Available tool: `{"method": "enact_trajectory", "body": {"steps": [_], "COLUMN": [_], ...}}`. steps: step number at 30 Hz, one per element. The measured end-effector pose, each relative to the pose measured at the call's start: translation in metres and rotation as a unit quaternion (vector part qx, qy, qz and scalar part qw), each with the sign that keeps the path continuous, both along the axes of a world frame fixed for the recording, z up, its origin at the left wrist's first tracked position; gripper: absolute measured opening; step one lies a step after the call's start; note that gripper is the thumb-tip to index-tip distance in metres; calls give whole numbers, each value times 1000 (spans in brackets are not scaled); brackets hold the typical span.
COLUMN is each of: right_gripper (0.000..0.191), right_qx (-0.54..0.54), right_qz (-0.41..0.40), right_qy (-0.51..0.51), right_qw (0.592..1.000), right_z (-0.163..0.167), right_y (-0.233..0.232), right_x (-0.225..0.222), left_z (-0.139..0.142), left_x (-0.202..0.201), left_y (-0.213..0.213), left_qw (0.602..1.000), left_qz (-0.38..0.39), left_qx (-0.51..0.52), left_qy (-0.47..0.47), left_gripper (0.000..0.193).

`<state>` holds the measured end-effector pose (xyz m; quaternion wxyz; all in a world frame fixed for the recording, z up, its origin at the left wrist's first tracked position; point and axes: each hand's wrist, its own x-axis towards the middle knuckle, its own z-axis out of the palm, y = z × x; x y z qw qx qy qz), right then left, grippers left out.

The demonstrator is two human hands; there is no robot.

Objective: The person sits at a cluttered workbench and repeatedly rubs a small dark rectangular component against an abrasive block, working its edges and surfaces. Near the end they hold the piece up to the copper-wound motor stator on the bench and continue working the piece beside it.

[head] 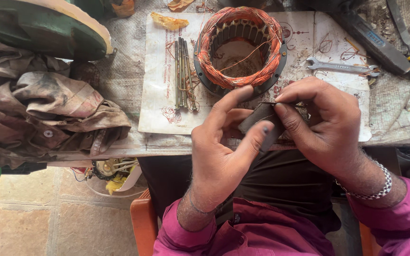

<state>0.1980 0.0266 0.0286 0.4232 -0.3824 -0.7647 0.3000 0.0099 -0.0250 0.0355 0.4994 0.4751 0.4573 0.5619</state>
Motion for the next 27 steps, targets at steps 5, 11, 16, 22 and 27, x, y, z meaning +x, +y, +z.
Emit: {"method": "enact_trajectory", "body": {"steps": [5, 11, 16, 22, 27], "right_gripper": [13, 12, 13, 15, 16], "right_qx": [-28, 14, 24, 40, 91], "right_qz": [-24, -14, -28, -37, -34], "right_qy": [47, 37, 29, 10, -28], "right_qw": [998, 999, 999, 998, 995], "right_z": [0, 1, 4, 11, 15], "right_y": [-2, -3, -2, 0, 0], "right_x": [-1, 0, -3, -9, -11], "left_z": [-6, -10, -13, -14, -13], "left_x": [0, 0, -1, 1, 0], "left_y": [-1, 2, 4, 3, 2], "left_qw": [999, 1000, 993, 998, 998], "left_qz": [-17, -1, 25, 13, 0], "left_qx": [-8, -4, 104, 62, 11], "left_qy": [-50, -17, 58, -8, -65], "left_gripper": [46, 34, 32, 30, 35]}}
